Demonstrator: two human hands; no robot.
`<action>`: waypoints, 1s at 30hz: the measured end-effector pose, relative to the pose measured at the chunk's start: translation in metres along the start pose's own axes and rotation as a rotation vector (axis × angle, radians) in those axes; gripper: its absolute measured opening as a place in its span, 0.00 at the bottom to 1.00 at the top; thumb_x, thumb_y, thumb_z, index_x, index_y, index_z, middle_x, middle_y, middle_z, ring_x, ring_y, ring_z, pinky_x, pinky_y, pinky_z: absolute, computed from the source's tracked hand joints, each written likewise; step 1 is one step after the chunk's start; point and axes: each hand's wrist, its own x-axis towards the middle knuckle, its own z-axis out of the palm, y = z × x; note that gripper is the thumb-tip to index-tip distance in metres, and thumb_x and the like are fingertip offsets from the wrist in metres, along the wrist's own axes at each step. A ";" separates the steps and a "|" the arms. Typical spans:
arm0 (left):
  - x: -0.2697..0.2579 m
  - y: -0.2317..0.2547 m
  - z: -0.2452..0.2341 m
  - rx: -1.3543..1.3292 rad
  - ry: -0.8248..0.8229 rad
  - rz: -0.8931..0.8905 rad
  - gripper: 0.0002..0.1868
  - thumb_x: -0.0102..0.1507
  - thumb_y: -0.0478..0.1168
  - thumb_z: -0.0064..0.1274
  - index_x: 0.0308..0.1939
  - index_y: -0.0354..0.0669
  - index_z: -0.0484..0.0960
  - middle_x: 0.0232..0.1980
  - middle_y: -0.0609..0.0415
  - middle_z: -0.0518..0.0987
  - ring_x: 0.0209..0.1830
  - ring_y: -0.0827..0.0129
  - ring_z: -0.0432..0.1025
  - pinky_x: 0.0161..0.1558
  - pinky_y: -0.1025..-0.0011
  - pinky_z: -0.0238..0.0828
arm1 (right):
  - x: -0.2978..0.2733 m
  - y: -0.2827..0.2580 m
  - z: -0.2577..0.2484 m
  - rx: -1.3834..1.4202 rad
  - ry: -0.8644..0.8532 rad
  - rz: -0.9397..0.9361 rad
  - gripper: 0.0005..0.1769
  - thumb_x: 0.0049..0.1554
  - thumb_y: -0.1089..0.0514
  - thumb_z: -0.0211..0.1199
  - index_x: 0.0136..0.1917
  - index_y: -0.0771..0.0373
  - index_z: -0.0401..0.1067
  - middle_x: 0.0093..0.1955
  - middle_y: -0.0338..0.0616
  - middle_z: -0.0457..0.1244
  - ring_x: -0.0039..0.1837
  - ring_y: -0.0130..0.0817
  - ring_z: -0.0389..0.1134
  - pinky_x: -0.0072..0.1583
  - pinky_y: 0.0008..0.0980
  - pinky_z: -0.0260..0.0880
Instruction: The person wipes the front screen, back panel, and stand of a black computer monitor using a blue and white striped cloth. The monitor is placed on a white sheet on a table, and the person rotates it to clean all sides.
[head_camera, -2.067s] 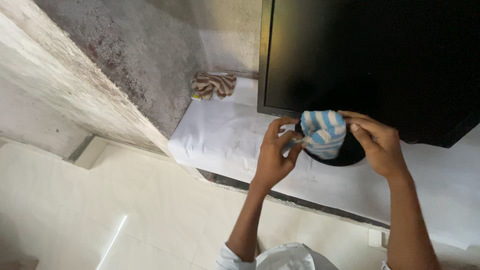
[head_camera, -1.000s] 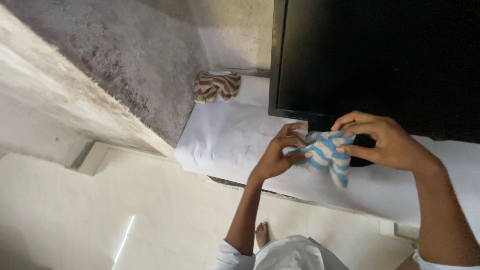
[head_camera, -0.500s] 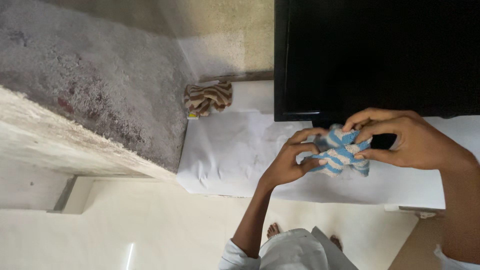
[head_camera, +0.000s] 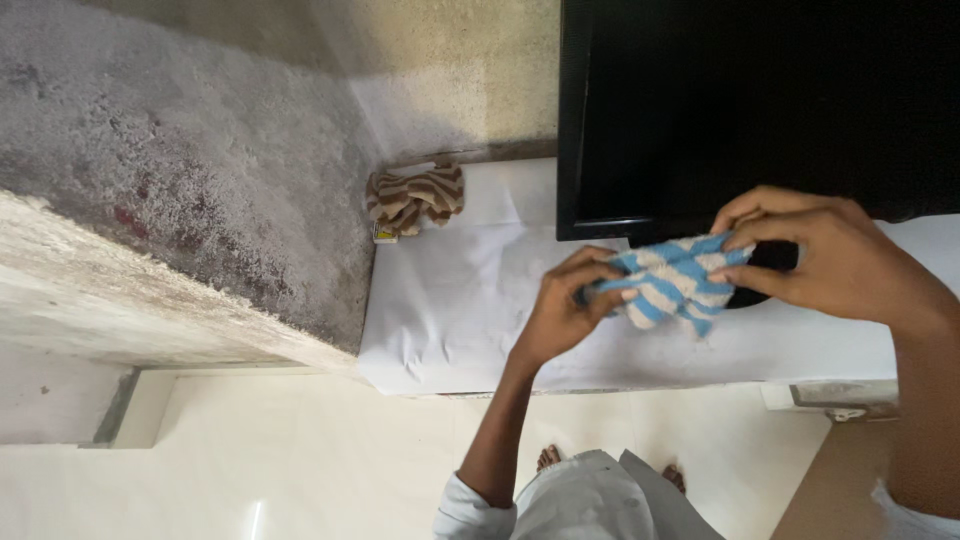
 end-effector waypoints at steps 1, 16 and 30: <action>0.002 0.003 -0.004 0.096 0.047 0.047 0.10 0.62 0.36 0.62 0.46 0.37 0.83 0.55 0.50 0.79 0.50 0.63 0.79 0.47 0.70 0.82 | 0.001 -0.001 0.004 0.004 0.042 0.065 0.15 0.47 0.51 0.77 0.47 0.58 0.82 0.57 0.36 0.69 0.55 0.33 0.73 0.59 0.35 0.76; 0.066 0.043 -0.002 0.689 0.469 0.375 0.11 0.64 0.31 0.60 0.50 0.39 0.82 0.55 0.47 0.80 0.46 0.56 0.80 0.45 0.67 0.80 | 0.051 -0.035 0.138 -0.149 0.935 -0.169 0.20 0.65 0.64 0.72 0.67 0.63 0.70 0.71 0.46 0.54 0.70 0.40 0.63 0.67 0.32 0.72; 0.090 0.003 -0.043 0.265 0.434 0.209 0.31 0.72 0.52 0.43 0.75 0.40 0.65 0.73 0.40 0.70 0.73 0.52 0.67 0.70 0.54 0.68 | 0.059 0.013 0.129 -0.299 0.990 0.001 0.31 0.68 0.40 0.68 0.80 0.48 0.68 0.77 0.53 0.46 0.76 0.50 0.43 0.73 0.53 0.49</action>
